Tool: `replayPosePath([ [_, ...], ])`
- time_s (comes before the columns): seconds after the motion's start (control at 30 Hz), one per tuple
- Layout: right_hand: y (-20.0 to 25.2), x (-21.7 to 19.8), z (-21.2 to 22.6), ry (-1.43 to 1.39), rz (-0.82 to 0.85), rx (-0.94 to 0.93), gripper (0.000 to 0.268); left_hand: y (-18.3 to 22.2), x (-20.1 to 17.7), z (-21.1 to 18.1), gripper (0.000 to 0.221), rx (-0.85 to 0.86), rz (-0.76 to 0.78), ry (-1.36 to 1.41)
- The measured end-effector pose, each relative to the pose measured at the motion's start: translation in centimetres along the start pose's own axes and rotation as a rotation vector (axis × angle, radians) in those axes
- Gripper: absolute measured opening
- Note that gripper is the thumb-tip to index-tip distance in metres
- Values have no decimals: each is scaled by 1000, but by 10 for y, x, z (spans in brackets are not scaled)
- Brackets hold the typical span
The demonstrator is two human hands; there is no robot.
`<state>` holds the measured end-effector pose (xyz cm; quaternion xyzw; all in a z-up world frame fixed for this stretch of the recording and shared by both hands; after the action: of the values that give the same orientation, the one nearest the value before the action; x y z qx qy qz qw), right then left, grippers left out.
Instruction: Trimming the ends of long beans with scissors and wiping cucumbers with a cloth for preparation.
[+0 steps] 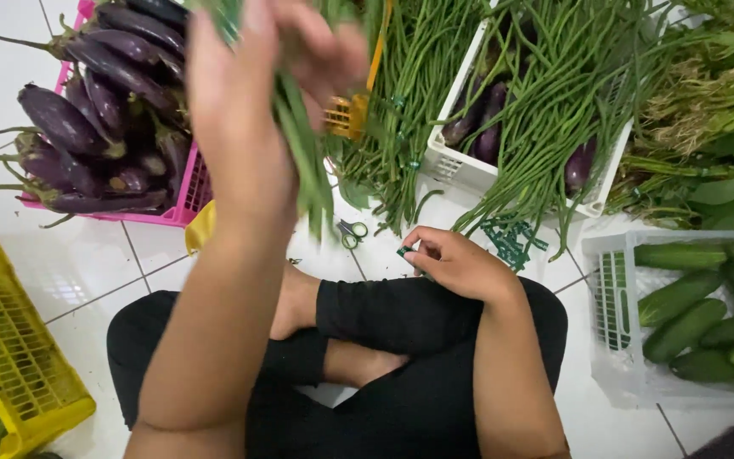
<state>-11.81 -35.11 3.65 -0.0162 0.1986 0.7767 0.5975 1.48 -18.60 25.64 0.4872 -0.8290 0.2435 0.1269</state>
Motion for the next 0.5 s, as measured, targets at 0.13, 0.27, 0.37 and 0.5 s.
replayPosePath([
  [0.13, -2, -1, -6, -5, -12, 12, 15, -52, -14, 48, 25, -78, -14, -306],
  [0.27, -5, -2, -6, -6, -10, 34, 15, -108, -32, 135, 32, -190, -27, -705],
  [0.37, -6, -4, -12, 7, -14, 38, 16, -136, -39, 189, 38, -262, -37, -1001],
  [0.5, -6, -3, -17, 37, -4, 98, 14, -150, -85, 289, 47, -375, -59, -1401],
])
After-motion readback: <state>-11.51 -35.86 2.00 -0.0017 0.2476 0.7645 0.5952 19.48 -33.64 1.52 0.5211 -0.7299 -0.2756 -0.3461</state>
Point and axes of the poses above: each hand's wrist, its own y-axis away from the middle knuckle, its own x-axis out of the palm, z = x × y, the point moved 5 cm from there along -y, towards the middle knuckle, and after that the axes turned 9 degrees about -x, right-handed, at the moved point
